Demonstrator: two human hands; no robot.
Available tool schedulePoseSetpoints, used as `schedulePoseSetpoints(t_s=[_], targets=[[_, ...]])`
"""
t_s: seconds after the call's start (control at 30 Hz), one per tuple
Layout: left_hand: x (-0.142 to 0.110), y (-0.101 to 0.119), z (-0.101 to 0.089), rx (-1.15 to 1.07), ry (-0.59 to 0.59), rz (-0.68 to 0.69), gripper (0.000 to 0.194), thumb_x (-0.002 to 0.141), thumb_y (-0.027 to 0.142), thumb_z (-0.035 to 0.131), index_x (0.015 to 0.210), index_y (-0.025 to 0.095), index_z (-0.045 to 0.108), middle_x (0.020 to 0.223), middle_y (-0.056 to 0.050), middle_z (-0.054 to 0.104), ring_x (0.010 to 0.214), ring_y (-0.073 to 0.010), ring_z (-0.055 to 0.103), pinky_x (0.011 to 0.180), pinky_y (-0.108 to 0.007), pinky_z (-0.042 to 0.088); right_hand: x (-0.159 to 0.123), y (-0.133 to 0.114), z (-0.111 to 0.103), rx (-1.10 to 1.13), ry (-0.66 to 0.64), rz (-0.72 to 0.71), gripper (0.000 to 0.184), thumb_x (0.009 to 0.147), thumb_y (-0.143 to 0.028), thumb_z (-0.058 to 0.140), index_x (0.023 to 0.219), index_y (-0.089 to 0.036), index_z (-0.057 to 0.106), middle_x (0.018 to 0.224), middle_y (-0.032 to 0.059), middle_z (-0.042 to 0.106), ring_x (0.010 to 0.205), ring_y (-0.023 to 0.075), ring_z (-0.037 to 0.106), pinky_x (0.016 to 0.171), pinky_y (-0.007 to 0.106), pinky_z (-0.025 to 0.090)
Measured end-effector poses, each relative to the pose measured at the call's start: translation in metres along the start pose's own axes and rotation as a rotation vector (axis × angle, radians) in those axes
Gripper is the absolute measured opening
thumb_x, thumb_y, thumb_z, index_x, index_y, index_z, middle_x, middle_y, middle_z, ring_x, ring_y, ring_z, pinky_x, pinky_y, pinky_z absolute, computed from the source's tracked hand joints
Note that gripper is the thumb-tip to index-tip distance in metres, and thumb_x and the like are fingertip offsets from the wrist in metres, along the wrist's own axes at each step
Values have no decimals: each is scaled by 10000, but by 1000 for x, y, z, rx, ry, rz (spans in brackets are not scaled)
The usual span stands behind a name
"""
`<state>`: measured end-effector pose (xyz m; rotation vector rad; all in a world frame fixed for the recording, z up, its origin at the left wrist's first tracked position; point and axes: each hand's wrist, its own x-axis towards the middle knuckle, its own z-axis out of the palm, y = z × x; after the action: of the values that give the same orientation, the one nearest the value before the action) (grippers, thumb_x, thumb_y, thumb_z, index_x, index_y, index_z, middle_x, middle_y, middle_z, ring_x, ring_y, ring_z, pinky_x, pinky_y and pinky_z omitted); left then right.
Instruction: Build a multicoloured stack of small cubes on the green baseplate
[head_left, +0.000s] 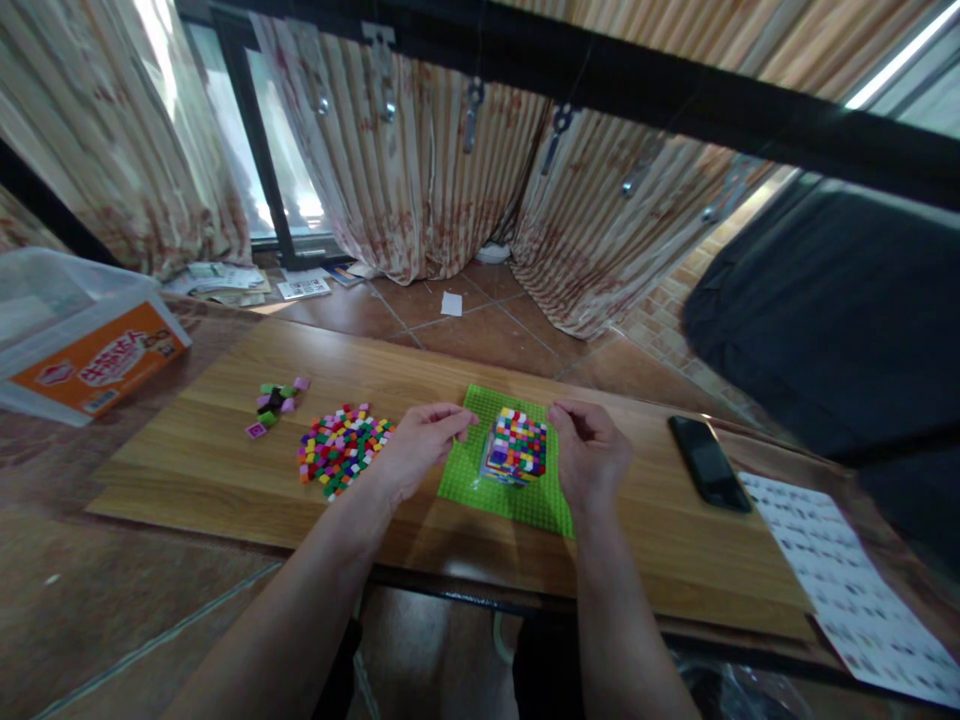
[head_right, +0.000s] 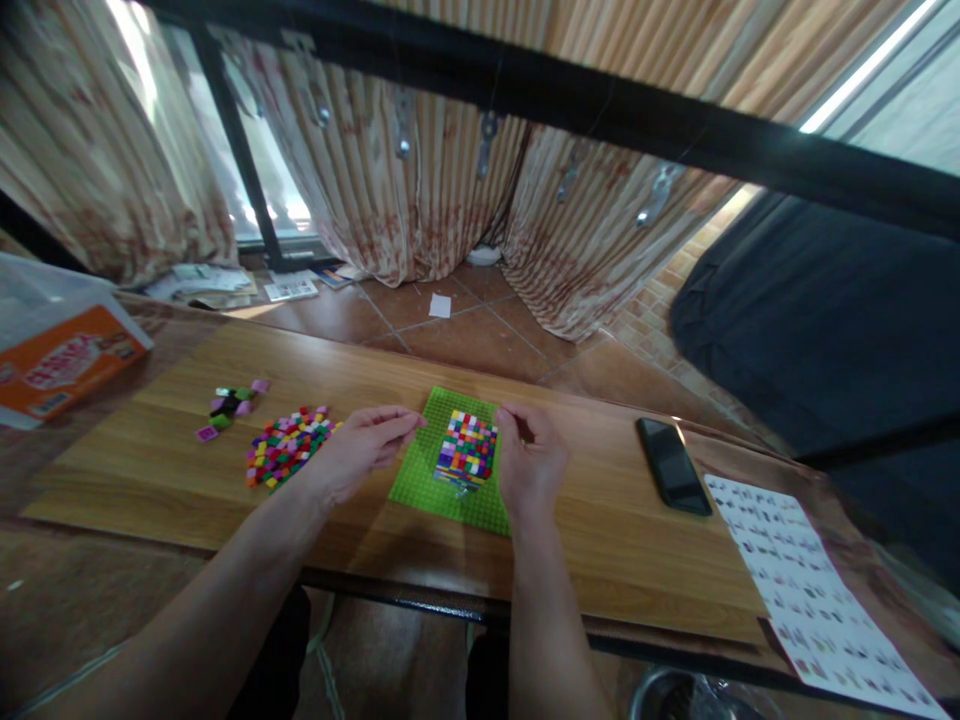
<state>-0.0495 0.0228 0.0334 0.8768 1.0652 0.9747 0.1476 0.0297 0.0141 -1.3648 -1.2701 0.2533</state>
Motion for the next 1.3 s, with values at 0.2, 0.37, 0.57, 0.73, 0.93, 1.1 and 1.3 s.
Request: schedulePoseSetpoints(t_s=[0.2, 0.37, 0.57, 0.73, 0.93, 1.1, 1.3], targets=[[-2, 1, 0, 8, -1, 5, 201, 728, 317, 653, 683, 122, 628, 541, 56, 424, 417, -20, 252, 425, -220, 97, 1, -2, 0, -13, -73, -51, 139, 794, -275, 614, 826, -197, 724, 822, 38, 715, 794, 182, 657, 742, 325, 525], [-1, 2, 1, 25, 8, 9, 196, 721, 318, 656, 694, 125, 640, 551, 50, 447, 420, -25, 267, 431, -224, 107, 0, -3, -3, -83, -207, -135, 168, 837, -252, 559, 858, -209, 721, 879, 47, 722, 847, 190, 662, 791, 339, 520], [-1, 1, 1, 19, 19, 11, 208, 707, 334, 671, 688, 130, 635, 548, 50, 454, 429, -32, 271, 437, -229, 111, -2, -2, -3, -127, -303, -96, 253, 833, -237, 559, 1053, -214, 682, 898, 43, 720, 838, 188, 667, 822, 354, 516], [-1, 1, 2, 22, 11, 13, 206, 715, 325, 663, 662, 131, 622, 530, 57, 435, 422, -32, 257, 441, -235, 118, -3, -2, -2, -149, -334, -123, 363, 827, -212, 558, 1183, -215, 627, 895, 42, 720, 840, 191, 665, 846, 374, 506], [0, 0, 1, 23, 6, 17, 190, 725, 307, 652, 667, 130, 615, 543, 56, 440, 421, -29, 269, 441, -236, 114, -3, -6, -1, -165, -335, -143, 400, 827, -206, 551, 1224, -221, 599, 890, 42, 726, 843, 199, 663, 863, 393, 503], [0, -1, 1, 30, 3, 22, 198, 723, 321, 657, 675, 132, 622, 559, 47, 460, 431, -32, 279, 445, -234, 120, -5, -9, 1, -143, -323, -117, 357, 829, -226, 557, 1179, -235, 627, 903, 39, 738, 848, 201, 670, 861, 394, 505], [0, 1, 1, 37, 5, 24, 199, 717, 327, 658, 671, 136, 627, 538, 54, 443, 430, -36, 265, 449, -237, 130, -5, -8, 1, -118, -308, -55, 343, 827, -249, 572, 1162, -229, 645, 906, 37, 752, 864, 199, 683, 874, 384, 502]])
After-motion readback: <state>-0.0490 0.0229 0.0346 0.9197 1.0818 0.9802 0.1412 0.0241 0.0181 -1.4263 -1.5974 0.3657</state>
